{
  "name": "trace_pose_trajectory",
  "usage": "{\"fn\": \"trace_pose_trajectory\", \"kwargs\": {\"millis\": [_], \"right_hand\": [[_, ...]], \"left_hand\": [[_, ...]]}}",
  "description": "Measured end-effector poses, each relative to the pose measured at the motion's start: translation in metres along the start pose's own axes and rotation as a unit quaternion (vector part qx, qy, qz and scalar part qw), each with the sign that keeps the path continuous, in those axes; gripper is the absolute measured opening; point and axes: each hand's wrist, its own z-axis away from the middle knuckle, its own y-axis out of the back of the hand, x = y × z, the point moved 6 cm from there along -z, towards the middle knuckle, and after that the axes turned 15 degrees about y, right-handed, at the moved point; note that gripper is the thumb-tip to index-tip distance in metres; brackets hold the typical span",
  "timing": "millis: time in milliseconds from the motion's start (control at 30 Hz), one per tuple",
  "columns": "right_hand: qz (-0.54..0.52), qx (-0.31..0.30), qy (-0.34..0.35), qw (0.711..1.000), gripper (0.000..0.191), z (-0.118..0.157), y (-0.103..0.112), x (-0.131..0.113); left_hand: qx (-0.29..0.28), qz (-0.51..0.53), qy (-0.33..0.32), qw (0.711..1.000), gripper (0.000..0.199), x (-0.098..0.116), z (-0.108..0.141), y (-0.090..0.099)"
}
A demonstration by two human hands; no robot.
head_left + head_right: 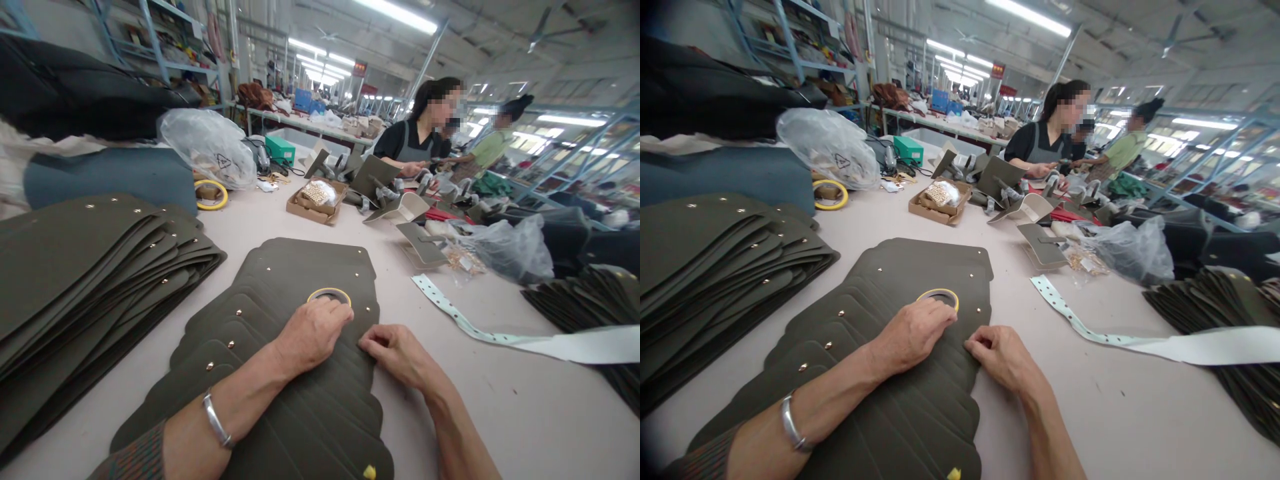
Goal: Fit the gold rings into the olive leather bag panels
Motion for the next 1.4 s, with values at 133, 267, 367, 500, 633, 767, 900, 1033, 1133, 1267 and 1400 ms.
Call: {"fn": "trace_pose_trajectory", "kwargs": {"millis": [133,267,367,500,633,767,900,1033,1133,1267,1400], "right_hand": [[-0.009,0.054,0.01,0.998,0.026,0.002,0.003,-0.001],[-0.033,0.189,0.078,0.978,0.02,-0.002,0.011,-0.011],[-0.018,0.193,0.171,0.966,0.018,-0.005,0.008,-0.028],[0.039,0.2,0.225,0.953,0.014,-0.005,0.004,-0.04],[0.091,0.217,0.235,0.943,0.014,-0.005,0.0,-0.04],[0.119,0.236,0.231,0.936,0.013,-0.003,0.0,-0.041],[0.05,0.251,0.155,0.954,0.011,-0.004,-0.001,-0.039],[-0.167,0.257,0.014,0.952,0.013,-0.01,-0.007,-0.02],[-0.243,0.266,-0.071,0.93,0.02,-0.007,-0.002,0.002],[-0.243,0.272,-0.122,0.923,0.032,0.003,0.015,0.029],[-0.189,0.24,-0.125,0.944,0.033,0.003,0.015,0.035]], "left_hand": [[-0.004,0.053,-0.012,0.999,0.021,-0.001,0.002,-0.002],[-0.007,0.079,-0.02,0.997,0.042,0.001,0.004,-0.003],[-0.012,0.07,-0.006,0.997,0.047,0.001,0.004,-0.004],[-0.02,0.066,0.013,0.998,0.039,0.003,0.003,-0.004],[-0.046,0.06,0.035,0.997,0.023,0.001,0.003,-0.008],[-0.055,0.05,0.048,0.996,0.007,-0.003,0.001,-0.01],[-0.016,0.018,0.038,0.999,0.015,-0.001,0.001,-0.006],[0.044,0.013,-0.002,0.999,0.021,0.01,0.007,0.002],[0.054,0.016,-0.028,0.998,0.02,0.017,0.011,0.002],[-0.003,-0.067,0.024,0.997,0.014,0.009,0.006,-0.008],[-0.051,-0.133,0.048,0.989,0.012,0.001,0.003,-0.015]]}}
